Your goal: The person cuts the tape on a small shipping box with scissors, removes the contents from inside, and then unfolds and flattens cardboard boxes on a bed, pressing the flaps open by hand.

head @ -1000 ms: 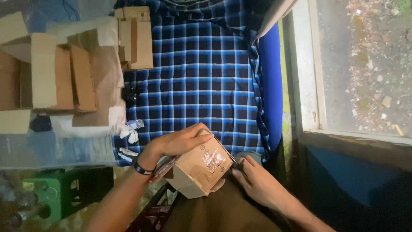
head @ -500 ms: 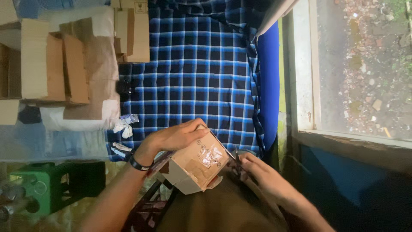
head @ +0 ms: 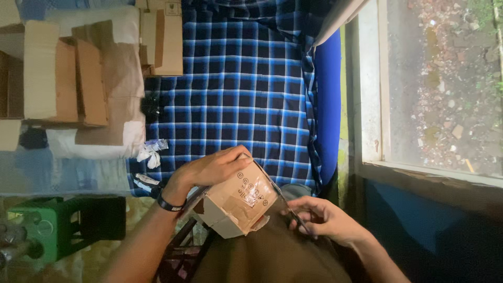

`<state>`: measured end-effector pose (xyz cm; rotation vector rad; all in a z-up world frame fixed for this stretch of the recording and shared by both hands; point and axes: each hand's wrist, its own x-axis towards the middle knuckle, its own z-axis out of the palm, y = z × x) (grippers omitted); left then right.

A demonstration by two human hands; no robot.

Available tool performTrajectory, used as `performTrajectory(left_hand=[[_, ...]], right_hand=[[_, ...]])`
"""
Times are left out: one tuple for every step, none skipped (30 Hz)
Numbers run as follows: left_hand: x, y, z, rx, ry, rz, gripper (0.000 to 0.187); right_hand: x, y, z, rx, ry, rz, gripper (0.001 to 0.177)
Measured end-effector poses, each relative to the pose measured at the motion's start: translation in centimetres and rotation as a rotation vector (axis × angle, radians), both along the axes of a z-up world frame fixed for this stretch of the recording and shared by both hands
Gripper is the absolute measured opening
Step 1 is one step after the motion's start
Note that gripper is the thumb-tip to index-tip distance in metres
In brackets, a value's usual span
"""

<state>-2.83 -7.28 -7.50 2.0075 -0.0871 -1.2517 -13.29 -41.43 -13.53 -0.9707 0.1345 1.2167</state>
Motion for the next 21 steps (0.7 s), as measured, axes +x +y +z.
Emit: performTrajectory(left_hand=[[0.0, 0.0, 0.1, -0.017, -0.014, 0.009, 0.042], [-0.1, 0.0, 0.1, -0.035, -0.027, 0.017, 0.042], [-0.1, 0.0, 0.2, -0.053, -0.04, 0.025, 0.041], [-0.1, 0.0, 0.2, -0.058, -0.042, 0.025, 0.041], [-0.1, 0.0, 0.3, -0.064, -0.044, 0.025, 0.041], [-0.1, 0.0, 0.3, -0.069, -0.048, 0.027, 0.042], [-0.1, 0.0, 0.4, -0.071, -0.051, 0.029, 0.042], [-0.2, 0.0, 0.4, -0.072, -0.053, 0.032, 0.041], [-0.2, -0.1, 0.5, -0.074, -0.054, 0.034, 0.041], [-0.2, -0.1, 0.5, -0.071, -0.048, 0.035, 0.04], [-0.2, -0.2, 0.6, -0.069, -0.042, 0.035, 0.039], [-0.1, -0.3, 0.6, -0.067, -0.037, 0.034, 0.038], [0.0, -0.4, 0.7, -0.079, -0.044, 0.037, 0.038], [0.0, -0.5, 0.8, -0.09, -0.049, 0.039, 0.038], [0.1, -0.5, 0.8, -0.101, -0.055, 0.041, 0.038], [0.1, -0.6, 0.9, -0.084, -0.051, 0.039, 0.038], [0.1, -0.7, 0.9, -0.066, -0.047, 0.038, 0.038], [0.2, -0.8, 1.0, -0.049, -0.043, 0.036, 0.038], [0.1, -0.9, 1.0, -0.036, -0.042, 0.037, 0.039], [0.1, -1.0, 1.1, -0.022, -0.041, 0.036, 0.039], [0.1, -1.1, 1.2, -0.008, -0.04, 0.036, 0.04]], right_hand=[[0.0, 0.1, -0.1, -0.023, -0.045, 0.01, 0.064], [-0.1, 0.2, 0.0, -0.06, -0.083, -0.011, 0.061], [-0.1, 0.5, 0.0, -0.096, -0.121, -0.031, 0.058], [-0.1, 0.8, 0.2, -0.134, -0.161, -0.051, 0.054], [0.0, 1.0, 0.5, -0.188, -0.163, -0.039, 0.053], [0.1, 1.2, 0.8, -0.242, -0.167, -0.026, 0.051], [0.2, 1.4, 1.1, -0.296, -0.17, -0.012, 0.05], [0.3, 1.6, 1.5, -0.336, -0.172, 0.006, 0.048], [0.4, 1.8, 1.8, -0.376, -0.173, 0.025, 0.046], [0.5, 2.0, 2.1, -0.416, -0.173, 0.042, 0.045], [0.5, 2.3, 2.4, -0.407, -0.285, 0.037, 0.044], [0.6, 2.7, 2.6, -0.396, -0.398, 0.031, 0.043], [0.7, 3.0, 2.8, -0.385, -0.51, 0.025, 0.043], [0.8, 3.2, 3.0, -0.42, -0.537, 0.026, 0.044], [0.9, 3.4, 3.3, -0.456, -0.564, 0.028, 0.046], [1.0, 3.5, 3.5, -0.494, -0.59, 0.028, 0.047], [1.0, 3.6, 3.8, -0.516, -0.626, 0.043, 0.046], [1.1, 3.6, 4.0, -0.538, -0.662, 0.058, 0.045], [1.1, 3.8, 4.1, -0.56, -0.698, 0.074, 0.045], [1.1, 4.0, 4.3, -0.565, -0.679, 0.061, 0.044], [1.1, 4.2, 4.4, -0.571, -0.659, 0.048, 0.043]])
